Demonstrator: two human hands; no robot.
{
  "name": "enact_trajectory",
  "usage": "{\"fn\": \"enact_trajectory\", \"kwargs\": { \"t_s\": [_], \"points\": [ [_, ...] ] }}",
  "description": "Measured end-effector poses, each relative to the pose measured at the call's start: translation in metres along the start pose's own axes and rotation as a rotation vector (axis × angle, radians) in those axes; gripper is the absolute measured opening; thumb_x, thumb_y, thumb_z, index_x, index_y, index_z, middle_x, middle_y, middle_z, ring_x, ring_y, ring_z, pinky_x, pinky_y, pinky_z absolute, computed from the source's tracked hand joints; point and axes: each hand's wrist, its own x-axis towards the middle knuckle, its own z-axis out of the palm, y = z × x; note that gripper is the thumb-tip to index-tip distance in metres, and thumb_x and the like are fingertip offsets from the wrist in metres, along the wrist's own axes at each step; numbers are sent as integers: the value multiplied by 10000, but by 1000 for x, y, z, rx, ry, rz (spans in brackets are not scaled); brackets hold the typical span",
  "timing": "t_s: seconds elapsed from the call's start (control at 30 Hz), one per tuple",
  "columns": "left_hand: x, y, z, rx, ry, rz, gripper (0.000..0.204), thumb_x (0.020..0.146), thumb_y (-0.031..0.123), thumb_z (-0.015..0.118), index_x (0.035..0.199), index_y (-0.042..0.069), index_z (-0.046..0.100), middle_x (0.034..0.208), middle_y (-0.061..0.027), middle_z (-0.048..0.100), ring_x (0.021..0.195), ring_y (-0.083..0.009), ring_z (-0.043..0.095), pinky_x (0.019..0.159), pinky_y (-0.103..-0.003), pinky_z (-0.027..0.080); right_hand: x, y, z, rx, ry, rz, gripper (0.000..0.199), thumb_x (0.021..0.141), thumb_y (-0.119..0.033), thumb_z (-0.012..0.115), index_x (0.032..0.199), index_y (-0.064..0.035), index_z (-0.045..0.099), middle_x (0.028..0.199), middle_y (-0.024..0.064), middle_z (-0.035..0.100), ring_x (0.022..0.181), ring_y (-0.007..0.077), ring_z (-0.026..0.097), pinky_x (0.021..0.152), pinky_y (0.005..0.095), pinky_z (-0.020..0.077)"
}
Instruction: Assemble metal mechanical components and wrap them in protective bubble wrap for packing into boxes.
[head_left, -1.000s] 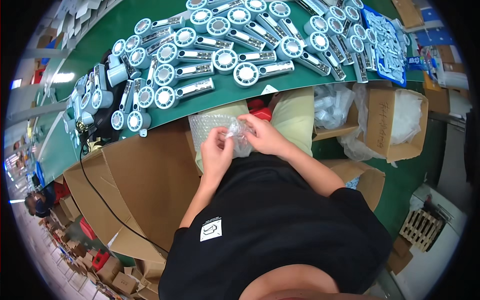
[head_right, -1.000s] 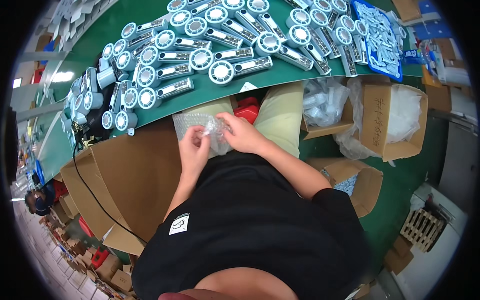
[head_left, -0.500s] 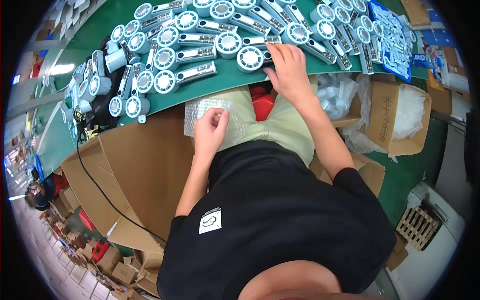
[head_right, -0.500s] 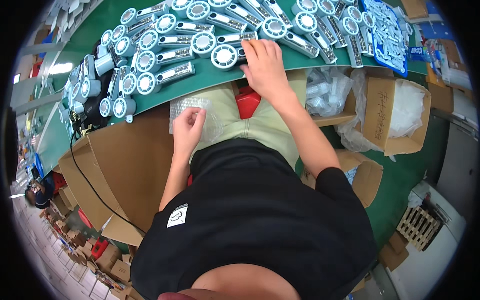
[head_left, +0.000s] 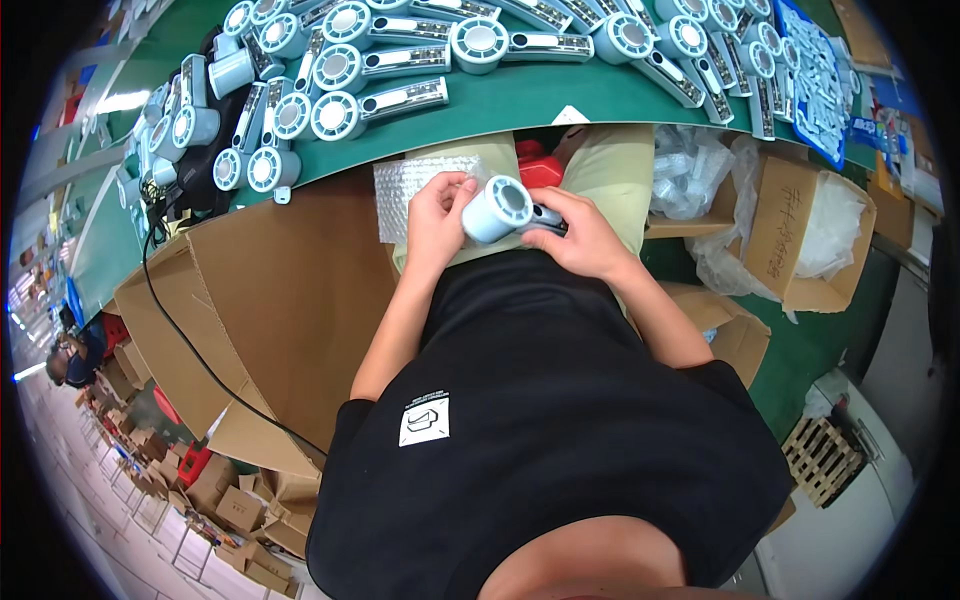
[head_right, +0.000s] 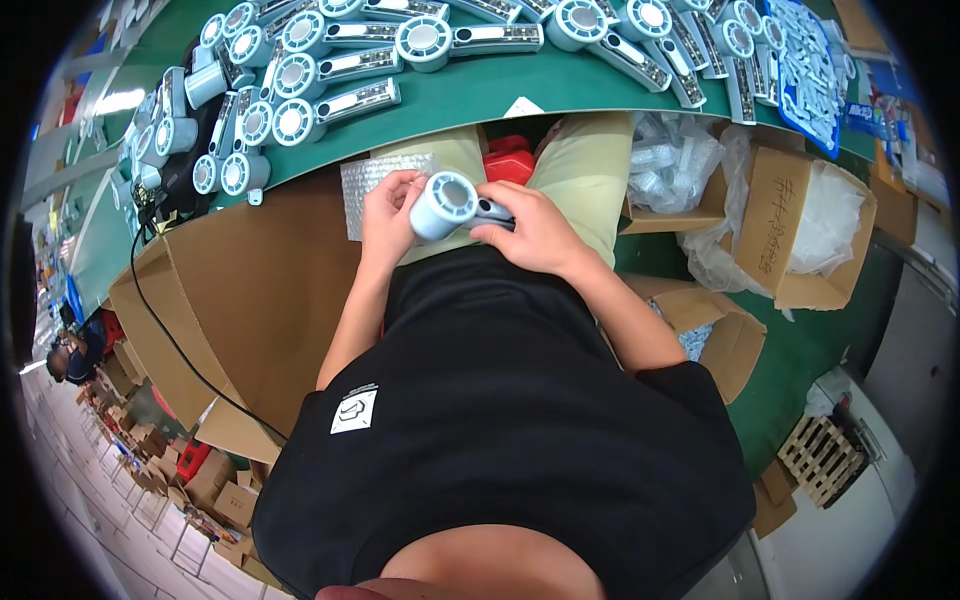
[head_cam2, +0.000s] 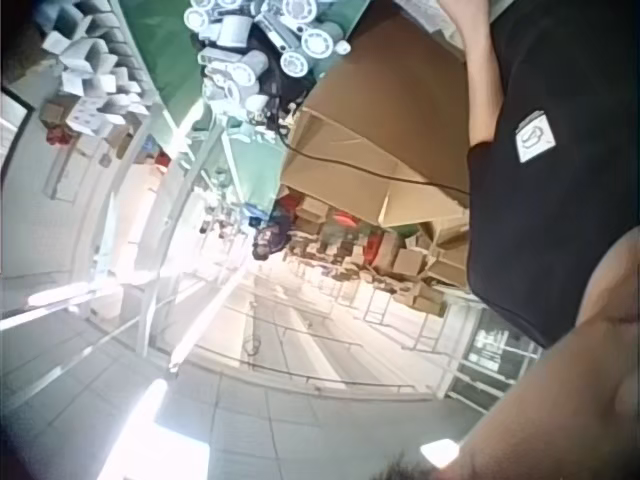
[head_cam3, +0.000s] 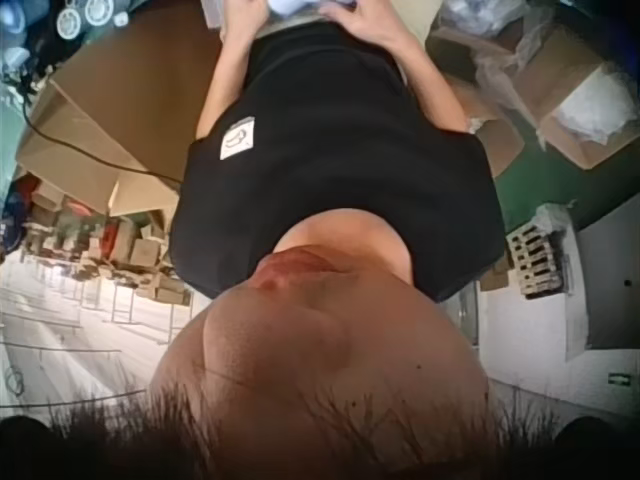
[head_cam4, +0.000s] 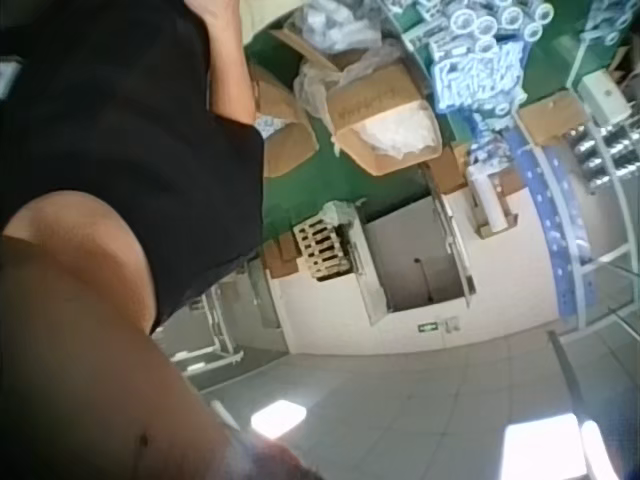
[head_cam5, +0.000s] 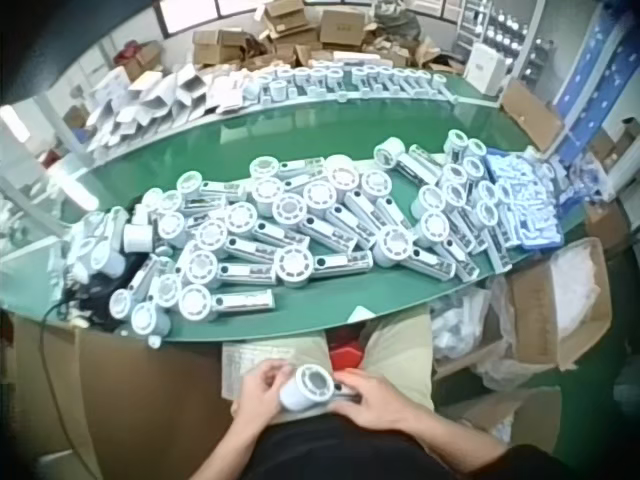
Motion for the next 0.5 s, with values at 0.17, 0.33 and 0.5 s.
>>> {"fn": "enact_trajectory", "kwargs": {
  "t_s": [0.17, 0.33, 0.5],
  "points": [
    [-5, 13, -4, -102, -1, -184, 162, 950, 113, 596, 1013, -35, 619, 686, -53, 619, 555, -89, 535, 526, -210, 441, 3, 12, -2, 75, 43, 32, 413, 762, -60, 732, 1154, 5, 623, 1017, 94, 687, 823, 255, 618, 772, 333, 475],
    [-10, 29, -5, -71, -17, -153, 136, 952, 112, 587, 984, -19, 601, 671, -53, 612, 521, -90, 519, 500, -207, 431, 5, 6, -1, -396, 66, -43, 417, 739, -100, 754, 1135, -36, 643, 1024, 54, 674, 841, 238, 612, 768, 338, 474],
    [-19, 45, -1, -16, 121, -117, 122, 953, 113, 581, 924, -5, 599, 636, -35, 596, 496, -76, 482, 466, -200, 379, 11, -8, 1, -716, 129, -278, 411, 709, -135, 763, 1104, -84, 664, 1029, 15, 650, 872, 209, 602, 767, 335, 470]
  ]
}}
